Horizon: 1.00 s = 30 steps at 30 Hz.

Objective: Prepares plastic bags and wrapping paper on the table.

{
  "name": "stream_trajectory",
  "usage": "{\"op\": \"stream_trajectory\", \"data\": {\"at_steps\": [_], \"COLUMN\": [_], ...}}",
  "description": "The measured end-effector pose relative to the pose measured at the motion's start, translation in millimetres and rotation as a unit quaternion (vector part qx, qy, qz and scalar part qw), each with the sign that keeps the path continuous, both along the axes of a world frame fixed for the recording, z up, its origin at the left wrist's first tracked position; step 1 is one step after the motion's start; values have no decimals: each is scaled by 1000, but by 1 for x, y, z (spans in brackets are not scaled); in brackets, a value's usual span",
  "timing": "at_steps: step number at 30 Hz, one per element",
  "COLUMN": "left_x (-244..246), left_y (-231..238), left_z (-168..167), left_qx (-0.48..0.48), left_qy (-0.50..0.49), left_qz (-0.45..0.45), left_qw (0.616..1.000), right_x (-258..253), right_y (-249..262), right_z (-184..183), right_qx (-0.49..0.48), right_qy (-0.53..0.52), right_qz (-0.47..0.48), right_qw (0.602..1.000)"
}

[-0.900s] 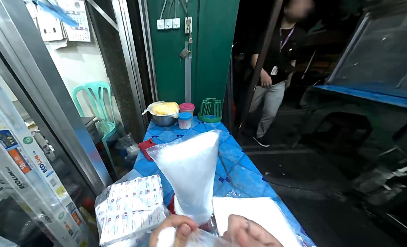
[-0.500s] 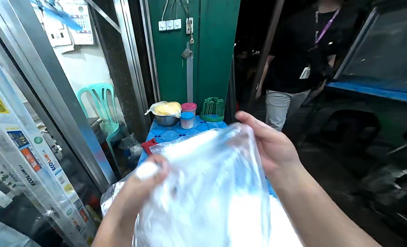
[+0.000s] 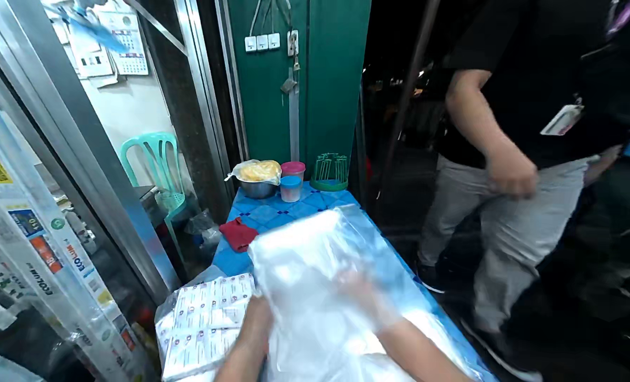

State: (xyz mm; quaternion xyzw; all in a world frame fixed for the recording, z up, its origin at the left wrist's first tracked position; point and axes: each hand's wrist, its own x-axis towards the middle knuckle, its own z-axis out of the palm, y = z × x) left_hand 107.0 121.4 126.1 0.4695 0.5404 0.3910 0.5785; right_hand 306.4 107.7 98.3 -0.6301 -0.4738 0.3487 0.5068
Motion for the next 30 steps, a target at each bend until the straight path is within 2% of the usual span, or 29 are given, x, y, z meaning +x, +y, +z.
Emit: {"op": "stream_trajectory", "data": {"at_steps": [2, 4, 6, 13, 18, 22, 25, 30], "left_x": [6, 6, 6, 12, 13, 14, 17, 14], "left_y": [6, 14, 17, 6, 7, 25, 36, 46], "left_z": [-38, -67, -73, -52, -47, -32, -27, -32], "left_qx": [-2, -6, -16, -2, -7, 4, 37, 27], "left_qy": [60, 114, 167, 338, 398, 460, 466, 457], "left_qz": [-29, -39, -44, -87, -129, -172, -193, -242], "left_qw": [998, 993, 985, 937, 908, 871, 863, 856], "right_x": [-19, -24, -25, -29, -24, -10, -8, -19], "right_y": [7, 8, 5, -10, -12, 0, 14, 12], "right_z": [-20, -56, -71, -54, -45, -35, -29, -36], "right_qx": [-78, -116, -122, -154, -204, -151, -126, -172], "right_qy": [28, 4, -23, -72, -69, -89, -115, -162], "right_qz": [-38, -45, -56, -52, -21, -7, 10, 24], "right_qw": [996, 992, 991, 984, 976, 984, 985, 971]}}
